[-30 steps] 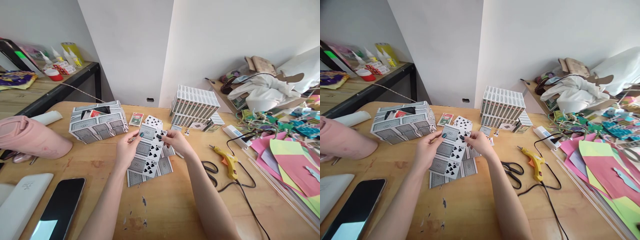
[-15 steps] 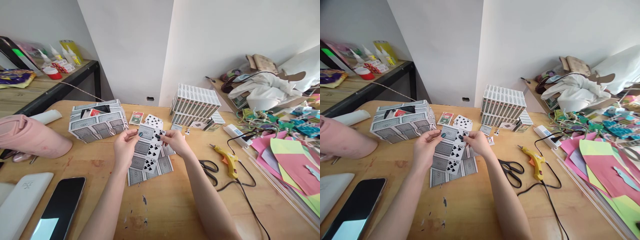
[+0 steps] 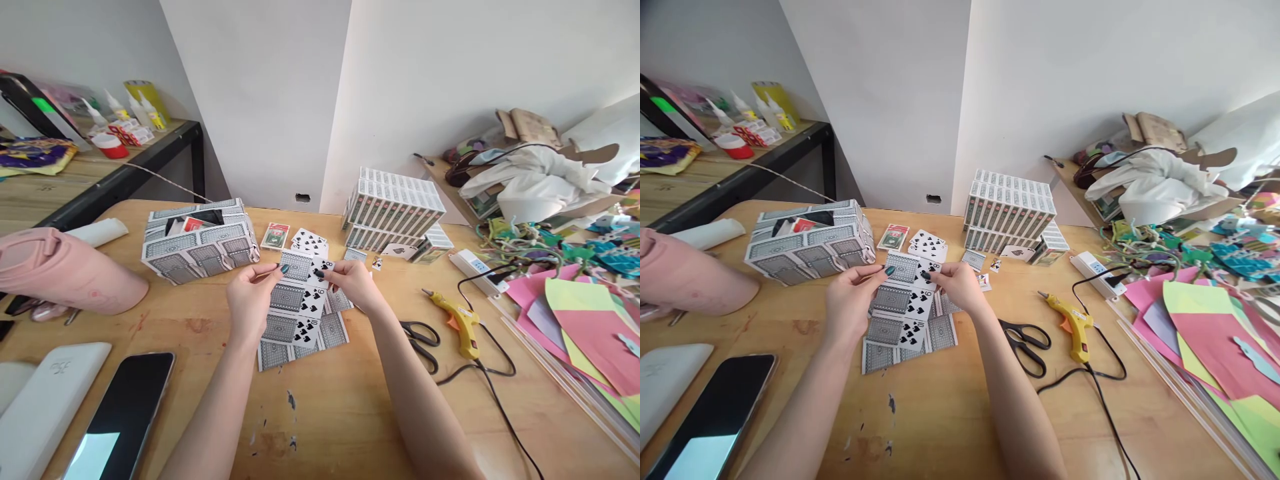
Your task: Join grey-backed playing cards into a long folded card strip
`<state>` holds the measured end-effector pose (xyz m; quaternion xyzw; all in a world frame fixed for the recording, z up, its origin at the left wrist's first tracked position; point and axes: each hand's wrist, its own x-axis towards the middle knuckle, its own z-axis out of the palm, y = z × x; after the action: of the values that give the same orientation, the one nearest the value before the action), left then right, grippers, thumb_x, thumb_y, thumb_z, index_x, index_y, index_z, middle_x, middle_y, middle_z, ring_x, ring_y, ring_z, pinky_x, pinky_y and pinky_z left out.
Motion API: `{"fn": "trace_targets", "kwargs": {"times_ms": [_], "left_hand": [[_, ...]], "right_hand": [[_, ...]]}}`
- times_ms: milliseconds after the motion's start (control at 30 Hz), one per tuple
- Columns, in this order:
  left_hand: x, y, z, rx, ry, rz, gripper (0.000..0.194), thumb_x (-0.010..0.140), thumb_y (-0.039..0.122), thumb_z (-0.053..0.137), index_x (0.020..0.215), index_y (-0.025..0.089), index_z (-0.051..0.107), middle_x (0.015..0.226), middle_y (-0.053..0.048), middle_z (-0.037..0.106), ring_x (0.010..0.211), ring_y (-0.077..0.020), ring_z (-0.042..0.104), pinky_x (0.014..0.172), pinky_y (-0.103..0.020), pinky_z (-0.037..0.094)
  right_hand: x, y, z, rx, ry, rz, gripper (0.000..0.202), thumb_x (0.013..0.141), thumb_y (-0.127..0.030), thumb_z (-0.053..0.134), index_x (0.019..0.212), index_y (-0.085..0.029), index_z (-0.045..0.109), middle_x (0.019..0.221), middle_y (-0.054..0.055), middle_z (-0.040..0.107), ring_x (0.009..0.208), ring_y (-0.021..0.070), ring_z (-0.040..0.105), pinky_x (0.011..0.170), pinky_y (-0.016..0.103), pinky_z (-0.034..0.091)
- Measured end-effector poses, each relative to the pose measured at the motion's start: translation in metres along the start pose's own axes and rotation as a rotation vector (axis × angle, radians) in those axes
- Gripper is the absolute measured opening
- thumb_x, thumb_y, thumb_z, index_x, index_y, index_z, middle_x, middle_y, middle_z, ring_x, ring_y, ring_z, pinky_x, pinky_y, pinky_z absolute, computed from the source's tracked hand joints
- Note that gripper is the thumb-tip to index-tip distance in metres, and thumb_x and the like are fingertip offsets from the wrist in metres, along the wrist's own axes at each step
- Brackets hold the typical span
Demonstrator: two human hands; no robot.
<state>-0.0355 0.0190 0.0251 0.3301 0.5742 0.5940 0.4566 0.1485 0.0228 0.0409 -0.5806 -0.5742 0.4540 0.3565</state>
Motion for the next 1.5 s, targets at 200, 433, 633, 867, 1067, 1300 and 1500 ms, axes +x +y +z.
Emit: {"fn": "trace_targets", "kwargs": {"times_ms": [200,433,633,867,1067,1300,1500], "left_hand": [[-0.002,0.0,0.002,0.017,0.019,0.015,0.028,0.056,0.027,0.076,0.079,0.013,0.067,0.078,-0.007,0.07,0.076,-0.0177,0.065,0.073,-0.029,0.048],[-0.001,0.001,0.002,-0.02,-0.006,0.024,0.029,0.055,0.021,0.074,0.083,0.015,0.067,0.087,-0.006,0.069,0.077,-0.0159,0.064,0.072,-0.027,0.048],[-0.002,0.004,0.002,-0.003,-0.024,-0.018,0.03,0.055,0.024,0.075,0.082,0.014,0.069,0.082,-0.007,0.07,0.075,-0.0164,0.064,0.07,-0.027,0.048],[-0.009,0.017,0.0,0.128,-0.097,-0.062,0.033,0.056,0.031,0.076,0.084,0.015,0.07,0.076,-0.007,0.071,0.07,-0.0172,0.064,0.062,-0.025,0.048],[-0.007,0.015,-0.003,0.238,-0.123,-0.019,0.033,0.055,0.037,0.075,0.079,0.015,0.07,0.073,-0.005,0.069,0.064,-0.0156,0.061,0.057,-0.024,0.047],[-0.005,0.013,-0.002,0.2,-0.169,-0.113,0.032,0.052,0.038,0.075,0.072,0.013,0.07,0.067,-0.004,0.067,0.061,-0.0139,0.057,0.058,-0.025,0.046],[-0.003,0.011,-0.003,0.206,-0.198,-0.134,0.039,0.05,0.043,0.076,0.073,0.013,0.069,0.069,-0.003,0.067,0.063,-0.0146,0.058,0.06,-0.026,0.047]], "right_hand": [[0.001,0.003,-0.001,0.006,-0.015,0.002,0.027,0.072,-0.036,0.06,0.054,-0.016,0.057,0.051,-0.001,0.056,0.048,0.0091,0.045,0.049,0.022,0.035],[0.003,0.007,-0.001,0.001,-0.016,-0.009,0.027,0.072,-0.036,0.061,0.055,-0.016,0.058,0.051,-0.001,0.055,0.048,0.0094,0.045,0.049,0.022,0.035],[0.001,0.005,-0.001,0.021,-0.016,-0.001,0.026,0.071,-0.035,0.061,0.054,-0.016,0.057,0.051,-0.001,0.055,0.048,0.0092,0.045,0.049,0.022,0.035],[0.003,0.006,-0.007,0.037,-0.016,-0.017,0.023,0.07,-0.035,0.061,0.057,-0.016,0.059,0.053,-0.002,0.051,0.05,0.0097,0.045,0.05,0.023,0.036],[0.001,0.003,-0.008,-0.021,-0.007,-0.028,0.025,0.069,-0.035,0.061,0.054,-0.016,0.056,0.049,-0.004,0.045,0.05,0.0097,0.041,0.049,0.023,0.032],[-0.002,0.0,-0.007,-0.067,0.018,-0.029,0.026,0.068,-0.036,0.059,0.052,-0.017,0.054,0.048,-0.003,0.043,0.049,0.0103,0.038,0.049,0.024,0.03],[-0.003,-0.002,-0.005,-0.099,0.017,-0.041,0.025,0.069,-0.033,0.057,0.051,-0.016,0.052,0.049,-0.004,0.04,0.05,0.0096,0.036,0.048,0.023,0.028]]}}
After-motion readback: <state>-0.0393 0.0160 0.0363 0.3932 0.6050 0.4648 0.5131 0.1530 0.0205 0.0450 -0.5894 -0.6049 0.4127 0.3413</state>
